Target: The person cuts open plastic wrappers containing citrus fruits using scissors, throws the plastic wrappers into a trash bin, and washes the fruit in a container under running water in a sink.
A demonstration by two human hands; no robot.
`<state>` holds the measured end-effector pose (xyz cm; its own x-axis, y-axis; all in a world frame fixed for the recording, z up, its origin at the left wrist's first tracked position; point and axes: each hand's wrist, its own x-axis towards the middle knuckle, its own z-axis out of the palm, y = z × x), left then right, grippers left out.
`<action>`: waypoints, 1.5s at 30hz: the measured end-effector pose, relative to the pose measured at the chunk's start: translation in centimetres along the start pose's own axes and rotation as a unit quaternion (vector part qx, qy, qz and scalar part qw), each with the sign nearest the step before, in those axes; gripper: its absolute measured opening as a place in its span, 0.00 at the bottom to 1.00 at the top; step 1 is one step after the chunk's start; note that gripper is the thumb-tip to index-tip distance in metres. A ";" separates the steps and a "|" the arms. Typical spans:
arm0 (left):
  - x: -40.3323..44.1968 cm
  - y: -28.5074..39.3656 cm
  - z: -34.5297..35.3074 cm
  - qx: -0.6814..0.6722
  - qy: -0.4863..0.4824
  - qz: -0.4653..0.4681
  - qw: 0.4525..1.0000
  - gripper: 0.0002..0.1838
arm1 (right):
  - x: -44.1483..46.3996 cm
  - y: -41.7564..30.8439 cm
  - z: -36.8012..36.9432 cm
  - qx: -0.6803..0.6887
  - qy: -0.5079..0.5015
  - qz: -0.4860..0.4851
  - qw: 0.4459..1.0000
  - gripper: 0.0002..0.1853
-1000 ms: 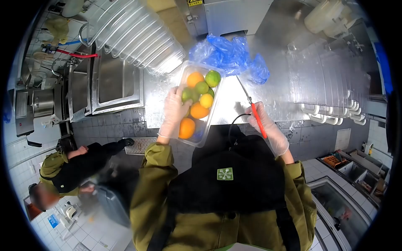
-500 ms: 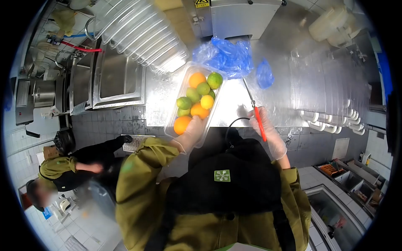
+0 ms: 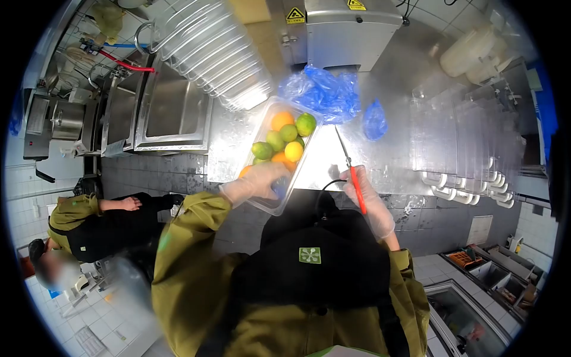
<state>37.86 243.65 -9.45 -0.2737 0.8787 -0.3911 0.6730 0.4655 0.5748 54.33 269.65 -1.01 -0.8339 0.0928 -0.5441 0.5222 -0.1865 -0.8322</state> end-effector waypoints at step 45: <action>1.9 1.1 -2.1 0.119 0.273 -0.008 0.955 0.03 | 9.6 -0.7 4.6 -0.678 -0.075 -0.296 0.668 0.40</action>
<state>36.67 246.02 -8.03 -0.5581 0.8266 0.0719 0.7855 0.4985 0.3666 45.10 266.16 -5.14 -0.9217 -0.3601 -0.1441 -0.3102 0.9075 -0.2833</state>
